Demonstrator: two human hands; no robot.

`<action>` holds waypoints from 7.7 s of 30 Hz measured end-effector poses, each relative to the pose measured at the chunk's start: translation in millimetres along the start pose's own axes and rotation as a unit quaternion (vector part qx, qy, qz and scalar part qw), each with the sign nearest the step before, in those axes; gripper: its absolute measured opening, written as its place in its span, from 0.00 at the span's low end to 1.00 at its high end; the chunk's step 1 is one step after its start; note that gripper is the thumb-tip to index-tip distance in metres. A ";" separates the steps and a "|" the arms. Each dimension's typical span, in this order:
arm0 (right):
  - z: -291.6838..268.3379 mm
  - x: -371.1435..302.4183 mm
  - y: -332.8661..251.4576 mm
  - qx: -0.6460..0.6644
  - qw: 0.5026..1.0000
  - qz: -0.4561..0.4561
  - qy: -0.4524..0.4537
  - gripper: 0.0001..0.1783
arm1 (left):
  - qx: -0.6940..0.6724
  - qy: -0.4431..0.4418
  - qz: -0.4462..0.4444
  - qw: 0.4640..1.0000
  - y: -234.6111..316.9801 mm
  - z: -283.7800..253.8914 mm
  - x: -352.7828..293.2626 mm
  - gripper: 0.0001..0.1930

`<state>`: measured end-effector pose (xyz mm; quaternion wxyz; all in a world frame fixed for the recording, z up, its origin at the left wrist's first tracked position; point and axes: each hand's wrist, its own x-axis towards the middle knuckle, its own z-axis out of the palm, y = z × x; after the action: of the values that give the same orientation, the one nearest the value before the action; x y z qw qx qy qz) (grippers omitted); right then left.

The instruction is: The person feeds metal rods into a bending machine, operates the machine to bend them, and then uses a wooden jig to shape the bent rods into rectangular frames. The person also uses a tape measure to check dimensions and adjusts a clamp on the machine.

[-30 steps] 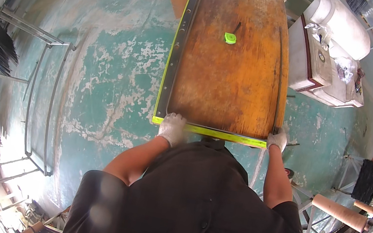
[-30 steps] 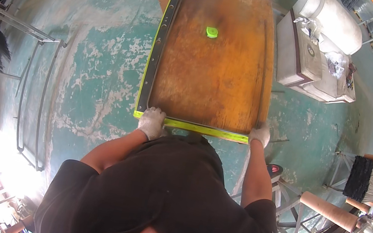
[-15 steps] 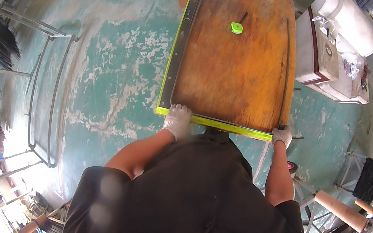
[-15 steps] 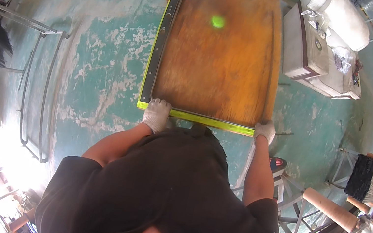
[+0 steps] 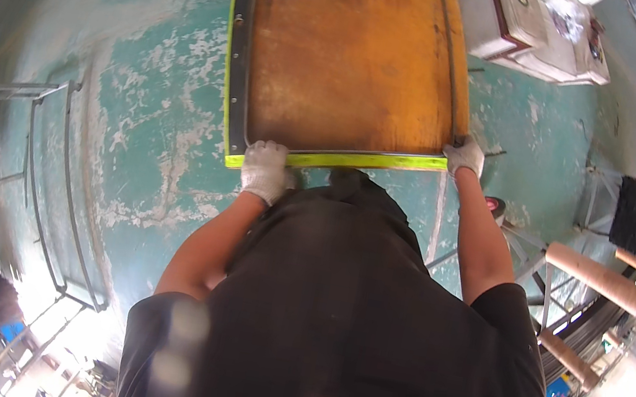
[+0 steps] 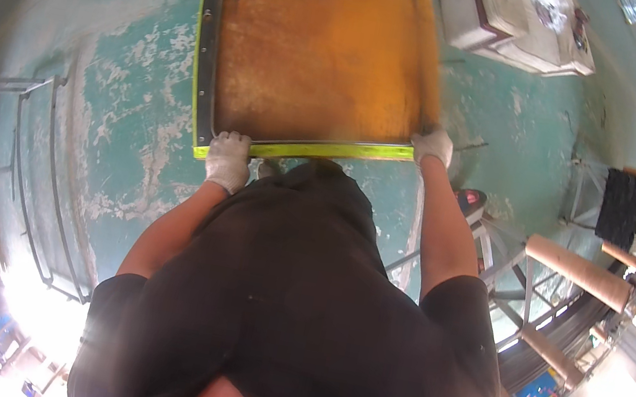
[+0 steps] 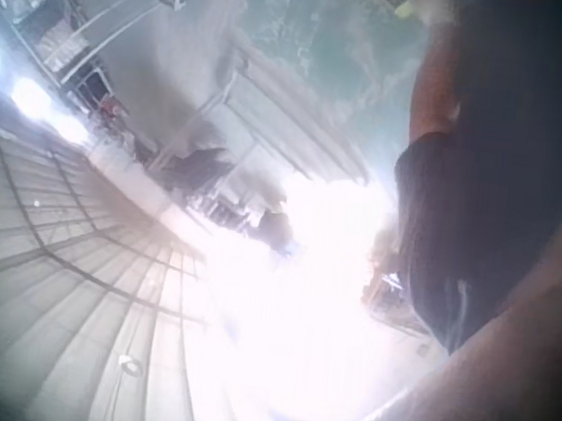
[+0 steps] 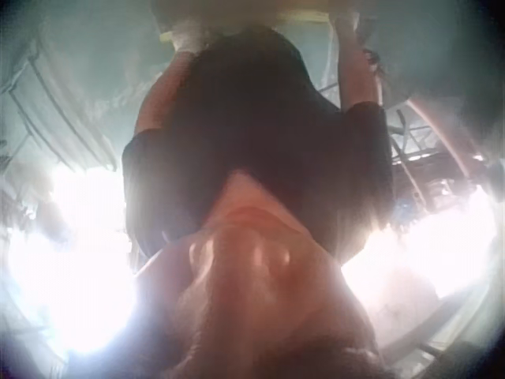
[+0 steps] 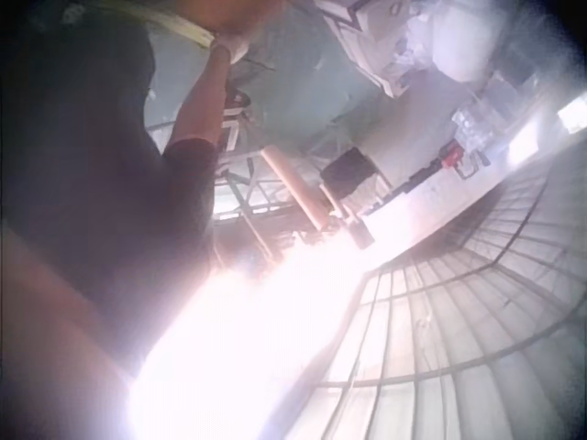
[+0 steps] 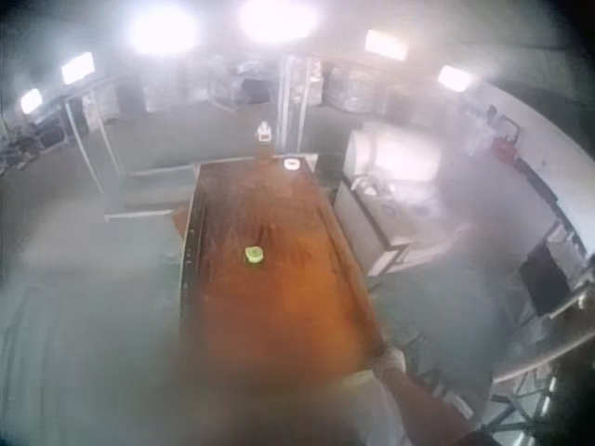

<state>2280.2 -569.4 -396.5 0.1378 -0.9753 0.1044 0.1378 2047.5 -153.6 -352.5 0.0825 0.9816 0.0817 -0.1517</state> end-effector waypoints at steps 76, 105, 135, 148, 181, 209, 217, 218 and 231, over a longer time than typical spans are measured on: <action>-178.8 -240.6 -396.9 0.603 0.772 -0.184 0.086 0.15 | -0.684 0.004 -0.153 0.713 -397.8 -99.7 99.3 0.11; 61.6 242.7 -775.7 0.416 0.906 0.011 0.074 0.26 | -0.645 0.070 -0.197 0.735 -699.0 -294.9 425.5 0.11; -79.0 776.5 -978.2 -0.138 0.984 -0.104 -0.043 0.24 | -0.606 0.013 -0.166 0.778 -690.8 -435.8 973.0 0.12; -45.8 769.0 -996.0 0.175 0.978 -0.034 0.107 0.29 | -0.760 0.079 -0.192 0.616 -668.1 -458.6 1011.5 0.06; -69.4 534.8 -806.7 0.198 0.859 0.093 0.463 0.15 | -0.560 0.188 -0.453 0.668 -855.9 -331.6 821.0 0.13; 41.1 716.7 -1173.7 -0.135 0.948 -0.219 -0.188 0.27 | -0.636 0.199 -0.589 0.457 -861.6 -351.5 696.2 0.04; 265.8 797.0 -1197.2 -0.238 0.916 -0.156 -0.282 0.26 | -0.610 0.222 -0.638 0.415 -867.5 -353.9 678.7 0.13; 289.9 807.4 -1191.5 -0.250 0.912 -0.155 -0.285 0.25 | -0.597 0.207 -0.626 0.458 -868.5 -350.5 674.8 0.12; 479.7 845.5 -1115.6 -0.176 0.952 -0.070 -0.240 0.27 | -0.533 0.067 -0.510 0.672 -850.7 -356.8 716.7 0.22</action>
<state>3229.7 482.1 -823.6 -0.0060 -0.9271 -0.0263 0.3740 2665.3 837.8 -356.7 0.4954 0.5841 0.6421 -0.0344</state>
